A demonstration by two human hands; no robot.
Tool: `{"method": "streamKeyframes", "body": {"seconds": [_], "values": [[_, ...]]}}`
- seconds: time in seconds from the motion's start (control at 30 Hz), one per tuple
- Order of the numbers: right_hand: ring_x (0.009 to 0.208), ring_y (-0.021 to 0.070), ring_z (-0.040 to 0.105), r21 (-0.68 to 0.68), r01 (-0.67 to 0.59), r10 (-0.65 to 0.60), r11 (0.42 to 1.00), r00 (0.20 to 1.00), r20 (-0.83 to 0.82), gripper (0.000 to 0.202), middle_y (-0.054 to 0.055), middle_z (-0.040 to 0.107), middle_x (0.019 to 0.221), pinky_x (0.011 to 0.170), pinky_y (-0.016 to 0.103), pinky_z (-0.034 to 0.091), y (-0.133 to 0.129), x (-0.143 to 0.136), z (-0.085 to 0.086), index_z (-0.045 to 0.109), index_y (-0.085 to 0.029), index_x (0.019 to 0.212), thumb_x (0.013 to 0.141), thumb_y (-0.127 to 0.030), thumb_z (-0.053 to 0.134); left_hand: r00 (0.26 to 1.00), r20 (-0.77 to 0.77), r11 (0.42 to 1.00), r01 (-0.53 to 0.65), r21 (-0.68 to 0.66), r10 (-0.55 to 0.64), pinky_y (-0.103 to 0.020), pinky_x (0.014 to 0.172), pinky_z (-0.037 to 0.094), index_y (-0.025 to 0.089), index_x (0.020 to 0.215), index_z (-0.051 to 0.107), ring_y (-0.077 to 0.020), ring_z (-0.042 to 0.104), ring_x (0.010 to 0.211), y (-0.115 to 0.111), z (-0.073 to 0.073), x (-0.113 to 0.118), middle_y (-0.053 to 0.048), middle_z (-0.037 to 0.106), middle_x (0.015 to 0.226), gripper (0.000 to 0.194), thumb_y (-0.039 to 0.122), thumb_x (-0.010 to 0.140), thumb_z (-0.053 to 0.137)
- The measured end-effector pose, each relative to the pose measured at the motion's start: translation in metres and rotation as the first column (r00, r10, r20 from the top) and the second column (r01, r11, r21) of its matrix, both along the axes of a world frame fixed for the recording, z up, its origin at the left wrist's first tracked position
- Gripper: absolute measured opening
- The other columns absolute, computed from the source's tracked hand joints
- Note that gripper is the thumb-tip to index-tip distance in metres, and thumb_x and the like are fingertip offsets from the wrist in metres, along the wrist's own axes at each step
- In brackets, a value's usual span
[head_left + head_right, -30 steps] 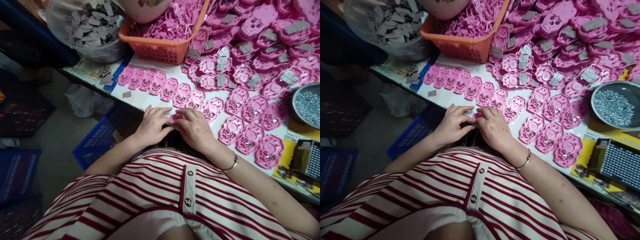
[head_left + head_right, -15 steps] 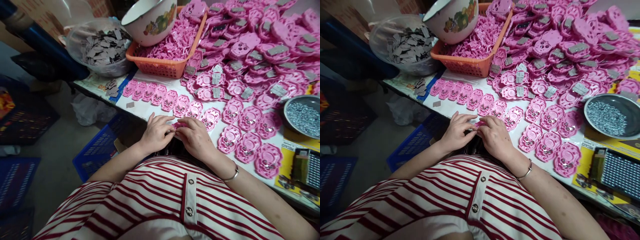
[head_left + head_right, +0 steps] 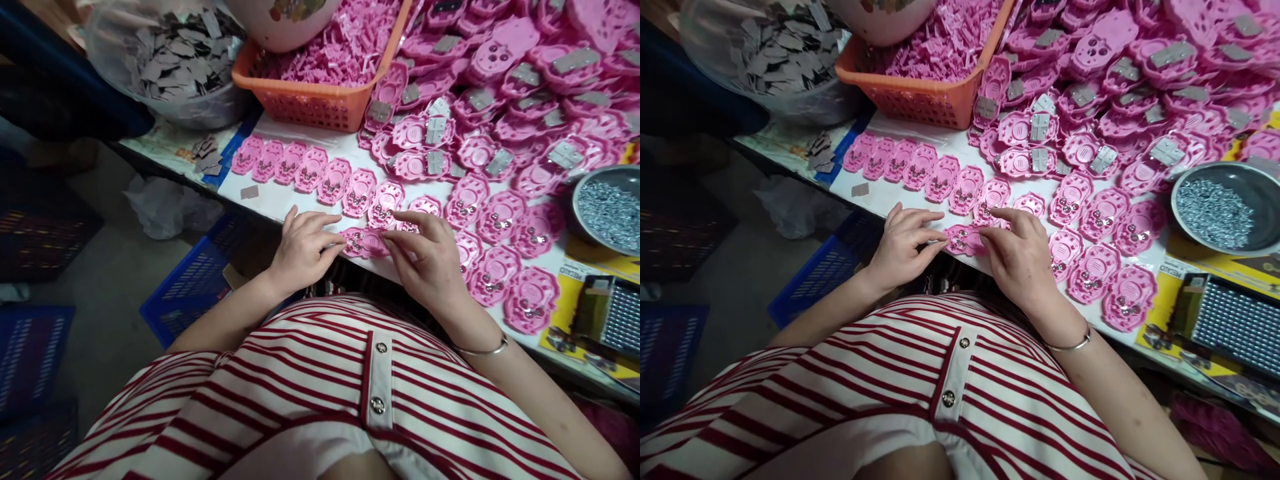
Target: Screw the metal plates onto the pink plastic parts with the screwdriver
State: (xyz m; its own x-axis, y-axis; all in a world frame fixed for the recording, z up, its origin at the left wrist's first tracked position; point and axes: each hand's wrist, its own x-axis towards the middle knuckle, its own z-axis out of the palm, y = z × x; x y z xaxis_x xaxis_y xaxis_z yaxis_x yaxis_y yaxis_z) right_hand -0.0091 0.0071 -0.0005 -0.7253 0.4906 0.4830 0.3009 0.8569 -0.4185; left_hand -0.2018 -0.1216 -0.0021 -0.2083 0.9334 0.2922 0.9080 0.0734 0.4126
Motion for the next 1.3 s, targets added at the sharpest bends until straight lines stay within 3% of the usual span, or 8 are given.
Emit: {"method": "streamKeyframes", "body": {"seconds": [0.23, 0.6, 0.73, 1.0, 1.3], "values": [[0.106, 0.0270, 0.063, 0.000, 0.056, -0.056, 0.998, 0.998, -0.001, 0.017, 0.011, 0.067, 0.119, 0.088, 0.049, 0.051, -0.001, 0.007, 0.002, 0.073, -0.025, 0.101, 0.091, -0.028, 0.060, 0.986, -0.149, 0.997, 0.072, -0.020, -0.074, -0.064, 0.119, 0.017, 0.027, 0.091, 0.076, -0.0301, 0.055, 0.125, -0.005, -0.001, 0.008, -0.005, 0.067, 0.131, 0.026, 0.049, 0.090, 0.062], [0.104, 0.0241, 0.061, -0.004, 0.032, -0.032, 0.999, 0.999, -0.010, 0.016, 0.011, 0.067, 0.115, 0.087, 0.043, 0.049, -0.004, 0.008, -0.006, 0.072, -0.022, 0.099, 0.092, -0.029, 0.058, 0.926, -0.368, 0.994, 0.104, 0.035, -0.083, -0.066, 0.119, 0.019, 0.029, 0.092, 0.074, -0.0270, 0.057, 0.123, -0.009, -0.006, 0.009, -0.002, 0.064, 0.136, 0.023, 0.038, 0.097, 0.054], [0.105, 0.0243, 0.060, -0.018, 0.005, -0.005, 1.000, 1.000, 0.002, 0.016, 0.011, 0.067, 0.116, 0.087, 0.043, 0.048, -0.005, 0.006, -0.008, 0.072, -0.021, 0.099, 0.092, -0.027, 0.058, 0.938, -0.327, 0.989, 0.139, 0.048, -0.116, -0.065, 0.118, 0.021, 0.028, 0.094, 0.075, -0.0268, 0.057, 0.122, -0.008, -0.009, 0.008, -0.004, 0.063, 0.137, 0.022, 0.037, 0.097, 0.055], [0.108, 0.0256, 0.059, -0.016, -0.072, 0.072, 0.997, 0.996, 0.060, 0.021, 0.014, 0.066, 0.116, 0.090, 0.043, 0.049, -0.011, -0.004, -0.010, 0.072, -0.017, 0.099, 0.093, -0.030, 0.057, 0.988, -0.091, 0.992, 0.126, 0.016, -0.124, -0.061, 0.118, 0.024, 0.024, 0.090, 0.074, -0.0271, 0.056, 0.122, -0.001, -0.013, 0.006, -0.008, 0.063, 0.134, 0.016, 0.037, 0.090, 0.066], [0.113, 0.0272, 0.058, 0.034, -0.182, 0.170, 0.983, 0.960, 0.224, 0.026, 0.015, 0.066, 0.122, 0.096, 0.044, 0.049, -0.024, -0.017, -0.009, 0.074, -0.014, 0.098, 0.095, -0.029, 0.053, 0.991, -0.023, 0.991, 0.130, 0.020, -0.129, -0.059, 0.117, 0.026, 0.023, 0.090, 0.074, -0.0267, 0.057, 0.121, 0.001, -0.014, 0.004, -0.008, 0.064, 0.133, 0.008, 0.028, 0.088, 0.068]]}}
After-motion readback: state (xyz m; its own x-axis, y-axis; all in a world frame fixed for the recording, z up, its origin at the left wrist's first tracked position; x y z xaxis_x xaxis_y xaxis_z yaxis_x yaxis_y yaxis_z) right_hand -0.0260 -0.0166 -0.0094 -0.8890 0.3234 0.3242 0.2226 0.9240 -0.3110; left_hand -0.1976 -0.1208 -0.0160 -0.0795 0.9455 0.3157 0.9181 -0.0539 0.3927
